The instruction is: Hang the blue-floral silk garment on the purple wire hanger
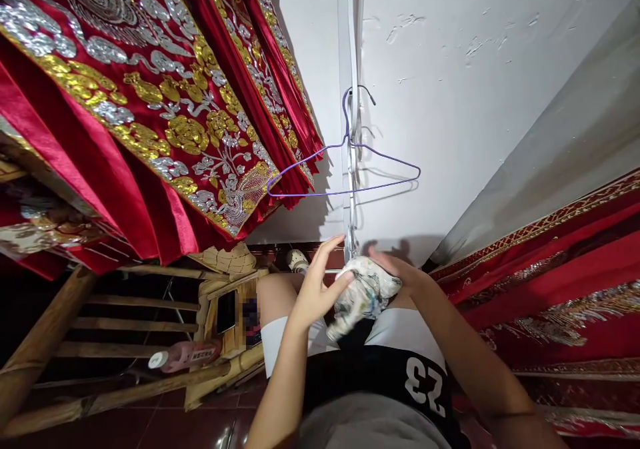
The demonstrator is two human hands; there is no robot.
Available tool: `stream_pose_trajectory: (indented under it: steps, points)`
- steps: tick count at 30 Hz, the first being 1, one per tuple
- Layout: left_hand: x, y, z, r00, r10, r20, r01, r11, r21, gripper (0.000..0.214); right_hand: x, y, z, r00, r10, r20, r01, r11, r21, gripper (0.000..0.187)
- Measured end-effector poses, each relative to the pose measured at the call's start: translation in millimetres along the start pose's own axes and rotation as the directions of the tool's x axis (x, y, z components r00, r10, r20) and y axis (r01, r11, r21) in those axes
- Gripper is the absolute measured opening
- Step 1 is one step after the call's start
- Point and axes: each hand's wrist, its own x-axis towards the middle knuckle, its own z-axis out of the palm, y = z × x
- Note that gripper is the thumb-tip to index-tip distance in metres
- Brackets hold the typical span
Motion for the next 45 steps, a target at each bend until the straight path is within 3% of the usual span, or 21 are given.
stream_pose_trajectory:
  steps: [1, 3, 4, 6, 8, 11, 13, 16, 18, 21, 24, 27, 30, 33, 35, 38, 39, 40, 42, 45]
  points:
    - [2, -7, -5.6, 0.994, -0.021, 0.109, 0.027, 0.998, -0.054, 0.054, 0, -14, 1, 0.996, 0.031, 0.083, -0.026, 0.998, -0.056, 0.057]
    - [2, -21, -12.0, 0.934, -0.058, 0.352, 0.110, 0.985, -0.131, 0.052, -4, -41, 4, 0.982, 0.050, 0.181, -0.005, 0.971, -0.241, 0.038]
    - [1, -28, -13.9, 0.896, -0.091, 0.435, 0.157, 0.981, -0.118, 0.051, -8, -54, 4, 0.981, 0.032, 0.194, 0.037, 0.939, -0.342, 0.029]
    - [-5, -42, -18.8, 0.837, -0.218, 0.501, 0.236, 0.971, 0.029, 0.049, -13, -76, -1, 0.990, -0.074, 0.119, 0.124, 0.854, -0.506, 0.014]
    - [-14, -54, -29.1, 0.802, -0.376, 0.464, 0.282, 0.923, 0.260, 0.048, -10, -90, -13, 0.959, -0.275, -0.072, 0.172, 0.762, -0.624, 0.018]
    - [-23, -61, -54.3, 0.780, -0.506, 0.368, 0.282, 0.810, 0.514, 0.046, 15, -93, -41, 0.756, -0.551, -0.352, 0.169, 0.685, -0.708, 0.050]
    - [-24, -58, -71.6, 0.780, -0.550, 0.297, 0.276, 0.729, 0.627, 0.044, 40, -84, -60, 0.673, -0.601, -0.431, 0.155, 0.684, -0.712, 0.059]
    - [-18, -47, -90.7, 0.753, -0.634, 0.177, 0.293, 0.564, 0.772, 0.046, 69, -64, -78, 0.665, -0.584, -0.466, 0.151, 0.716, -0.681, 0.036]
    - [-13, -41, -99.5, 0.756, -0.639, 0.145, 0.264, 0.500, 0.825, 0.046, 71, -53, -81, 0.648, -0.582, -0.491, 0.156, 0.733, -0.663, 0.021]
    - [-2, -32, -111.6, 0.867, -0.475, 0.154, 0.143, 0.531, 0.835, 0.037, 51, -48, -81, 0.609, -0.589, -0.530, 0.149, 0.742, -0.654, 0.017]
    - [16, -15, -119.8, 0.961, -0.215, 0.172, 0.024, 0.689, 0.725, 0.029, 22, -56, -78, 0.593, -0.590, -0.548, 0.132, 0.742, -0.657, 0.021]
    - [43, 9, -116.8, 0.995, -0.009, 0.102, -0.048, 0.842, 0.537, 0.025, 2, -68, -71, 0.618, -0.576, -0.535, 0.130, 0.746, -0.653, 0.024]
    - [78, 30, -104.7, 0.998, 0.050, -0.034, -0.032, 0.911, 0.410, 0.015, -2, -72, -60, 0.661, -0.565, -0.494, 0.160, 0.749, -0.643, 0.022]
    - [109, 38, -97.5, 0.995, 0.005, -0.104, 0.023, 0.964, 0.266, 0.016, 0, -67, -56, 0.675, -0.573, -0.465, 0.190, 0.744, -0.640, 0.015]
    - [122, 39, -100.8, 0.997, -0.043, -0.068, 0.052, 0.989, 0.142, 0.025, -1, -60, -63, 0.589, -0.631, -0.505, 0.209, 0.723, -0.659, 0.019]
    - [130, 38, -113.2, 0.995, -0.104, -0.002, 0.104, 0.995, -0.008, 0.030, -11, -55, -91, 0.354, -0.698, -0.622, 0.192, 0.705, -0.682, 0.071]
    - [130, 37, -117.1, 0.992, -0.128, 0.006, 0.128, 0.991, -0.045, 0.030, -15, -57, -104, 0.306, -0.702, -0.643, 0.167, 0.705, -0.690, 0.085]
    - [131, 35, -120.1, 0.988, -0.152, 0.011, 0.152, 0.985, -0.083, 0.030, -19, -60, -117, 0.291, -0.703, -0.649, 0.137, 0.702, -0.699, 0.095]
    - [131, 29, -123.3, 0.980, -0.193, 0.040, 0.197, 0.967, -0.161, 0.030, -24, -71, -140, 0.351, -0.696, -0.627, 0.072, 0.687, -0.723, 0.099]
    - [135, 15, -125.4, 0.976, -0.217, 0.019, 0.210, 0.914, -0.348, 0.025, -30, -95, -155, 0.501, -0.621, -0.602, -0.031, 0.683, -0.730, 0.071]
